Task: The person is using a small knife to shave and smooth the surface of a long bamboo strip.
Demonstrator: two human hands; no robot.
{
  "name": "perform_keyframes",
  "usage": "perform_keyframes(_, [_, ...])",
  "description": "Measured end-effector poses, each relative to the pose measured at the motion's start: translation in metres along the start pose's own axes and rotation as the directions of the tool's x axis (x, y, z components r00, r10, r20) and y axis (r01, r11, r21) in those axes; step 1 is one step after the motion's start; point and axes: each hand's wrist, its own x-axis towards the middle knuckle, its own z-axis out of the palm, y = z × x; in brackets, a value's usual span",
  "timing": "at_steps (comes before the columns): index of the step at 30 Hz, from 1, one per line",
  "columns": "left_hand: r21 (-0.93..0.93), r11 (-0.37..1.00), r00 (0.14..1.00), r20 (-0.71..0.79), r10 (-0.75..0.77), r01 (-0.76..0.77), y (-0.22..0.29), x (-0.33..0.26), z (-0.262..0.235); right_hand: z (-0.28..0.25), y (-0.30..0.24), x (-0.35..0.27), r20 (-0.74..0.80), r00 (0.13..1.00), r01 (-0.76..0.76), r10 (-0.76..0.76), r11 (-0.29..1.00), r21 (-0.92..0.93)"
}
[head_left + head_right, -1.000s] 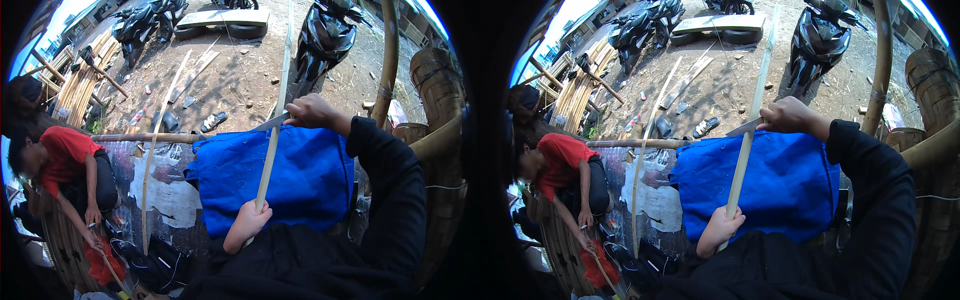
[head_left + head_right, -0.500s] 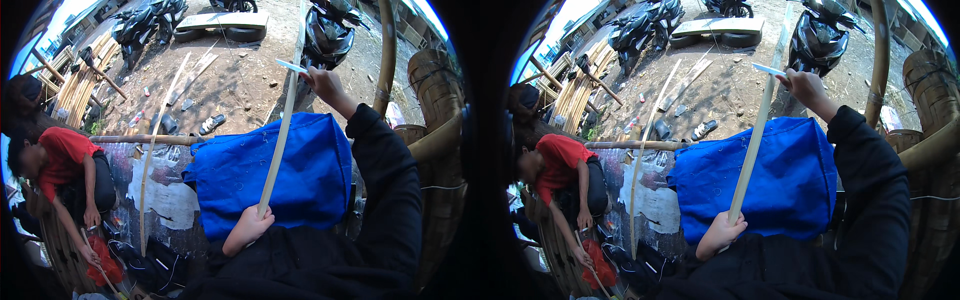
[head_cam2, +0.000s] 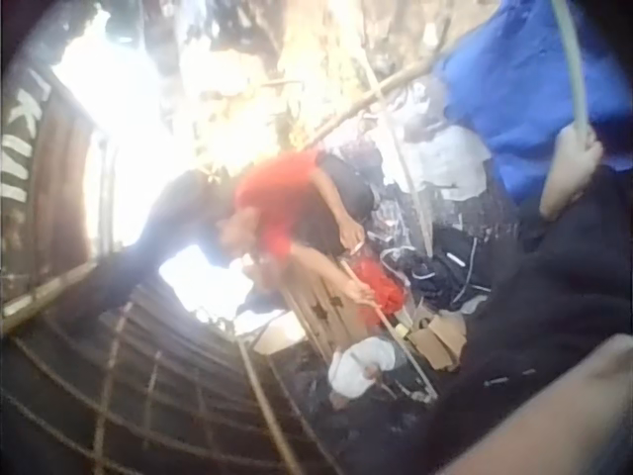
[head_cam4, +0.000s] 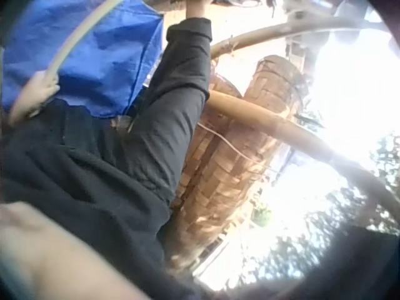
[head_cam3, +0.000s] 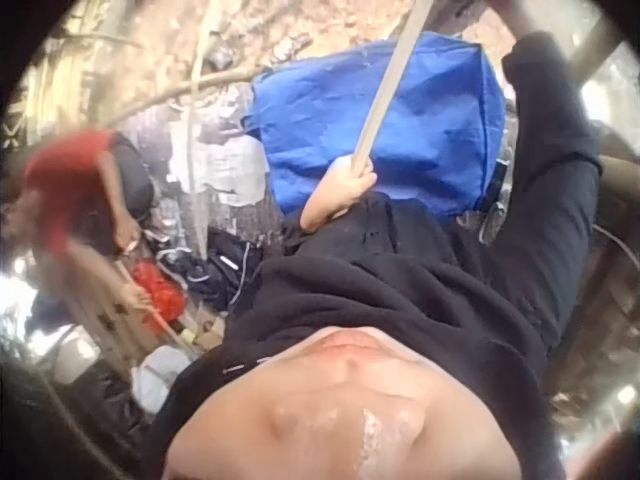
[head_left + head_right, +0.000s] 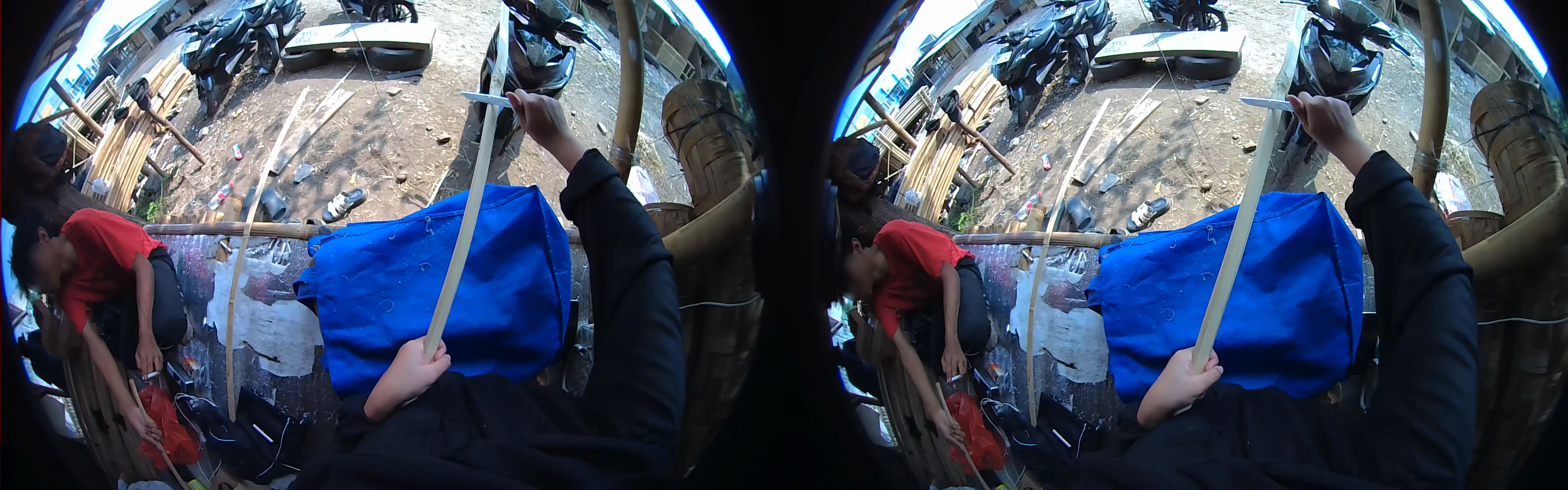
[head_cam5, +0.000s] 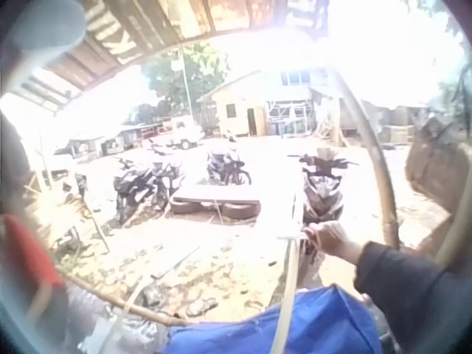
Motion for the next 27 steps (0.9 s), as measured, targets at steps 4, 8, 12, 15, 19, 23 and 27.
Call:
perform_keyframes(4, [-0.03,0.993,0.991,-0.063,-0.117,0.115,0.003,-0.004,-0.009,0.001,-0.056,-0.011,0.17,0.914,0.312,-0.368,0.906,0.284])
perform_keyframes(8, [0.0,0.994,0.994,-0.025,-0.106,0.106,0.004,-0.003,-0.001,0.007,-0.004,-0.003,0.146,0.985,0.065,-0.091,0.983,0.173])
perform_keyframes(12, [-0.047,0.996,0.997,0.022,-0.08,0.081,-0.001,-0.003,-0.002,-0.005,-0.034,-0.013,0.252,0.928,0.18,-0.273,0.924,0.338])
perform_keyframes(15, [-0.001,1.0,1.0,0.004,-0.015,0.015,-0.005,0.002,-0.003,-0.009,-0.029,0.003,0.284,0.952,0.087,-0.114,0.99,0.107])
perform_keyframes(19, [0.104,0.991,0.994,-0.072,-0.077,0.085,0.001,0.0,-0.001,-0.008,-0.042,-0.013,0.287,0.937,0.148,-0.2,0.97,0.193])
perform_keyframes(23, [0.209,0.978,0.992,-0.118,0.053,-0.027,0.004,-0.003,0.004,-0.008,-0.012,-0.001,0.244,0.97,0.002,0.002,1.0,-0.017])
perform_keyframes(27, [0.221,0.975,0.985,-0.172,0.011,0.027,0.0,0.0,0.0,-0.003,-0.055,-0.003,0.301,0.929,0.18,-0.216,0.973,0.143])
